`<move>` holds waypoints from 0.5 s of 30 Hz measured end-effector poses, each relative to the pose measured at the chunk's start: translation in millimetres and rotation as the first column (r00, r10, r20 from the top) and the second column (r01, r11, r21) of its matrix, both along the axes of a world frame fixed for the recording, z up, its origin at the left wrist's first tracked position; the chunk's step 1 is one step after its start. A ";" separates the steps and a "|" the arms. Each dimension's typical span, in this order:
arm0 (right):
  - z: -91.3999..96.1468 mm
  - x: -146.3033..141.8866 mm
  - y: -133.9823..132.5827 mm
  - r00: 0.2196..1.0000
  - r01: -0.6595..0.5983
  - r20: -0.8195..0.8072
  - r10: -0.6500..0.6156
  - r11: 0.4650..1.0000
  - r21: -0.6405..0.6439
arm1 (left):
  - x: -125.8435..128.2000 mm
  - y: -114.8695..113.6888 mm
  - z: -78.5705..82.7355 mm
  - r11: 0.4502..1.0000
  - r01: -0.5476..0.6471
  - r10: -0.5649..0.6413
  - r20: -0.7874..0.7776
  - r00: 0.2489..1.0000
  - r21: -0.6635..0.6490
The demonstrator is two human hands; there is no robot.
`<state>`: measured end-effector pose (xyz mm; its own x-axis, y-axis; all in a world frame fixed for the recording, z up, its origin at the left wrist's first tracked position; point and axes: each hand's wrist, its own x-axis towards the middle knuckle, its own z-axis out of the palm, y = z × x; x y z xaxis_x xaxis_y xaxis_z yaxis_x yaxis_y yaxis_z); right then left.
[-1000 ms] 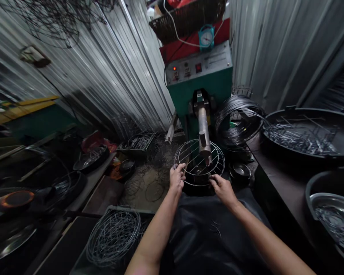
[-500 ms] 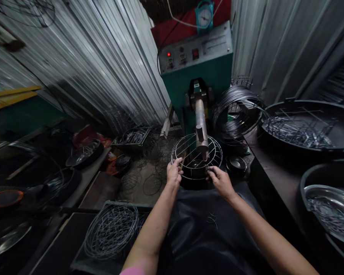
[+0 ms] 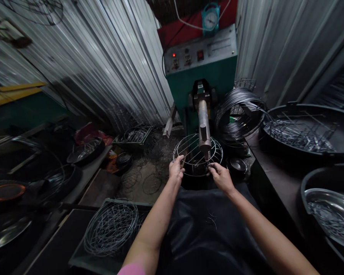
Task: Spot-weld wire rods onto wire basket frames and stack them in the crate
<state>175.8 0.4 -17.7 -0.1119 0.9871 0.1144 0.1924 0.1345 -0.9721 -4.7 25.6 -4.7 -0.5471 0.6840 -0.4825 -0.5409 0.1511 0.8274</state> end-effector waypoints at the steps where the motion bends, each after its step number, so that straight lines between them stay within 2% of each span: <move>1: 0.2 0.4 1.8 1.000 0.002 0.003 -0.002 1.000 -0.002 | 0.1 1.3 -0.7 1.000 0.006 -0.006 -0.003 1.000 0.004; 5: 1.3 0.2 8.5 0.999 -0.004 0.039 0.004 1.000 0.000 | 1.0 5.2 -5.1 1.000 0.021 -0.021 -0.020 1.000 0.009; 10: 3.3 -1.3 9.4 1.000 -0.012 0.000 0.012 1.000 -0.026 | 4.6 2.1 -10.5 0.999 0.003 -0.003 0.010 1.000 -0.050; 13: -3.7 14.1 -0.6 0.994 0.076 -0.075 -0.080 0.996 -0.053 | -1.8 -0.8 -10.4 0.995 0.059 -0.056 0.031 0.998 -0.079; 15: -18.5 35.1 -12.7 0.978 0.159 -0.115 -0.173 0.979 -0.125 | -11.6 1.0 -9.7 0.986 0.103 -0.097 0.051 0.994 -0.127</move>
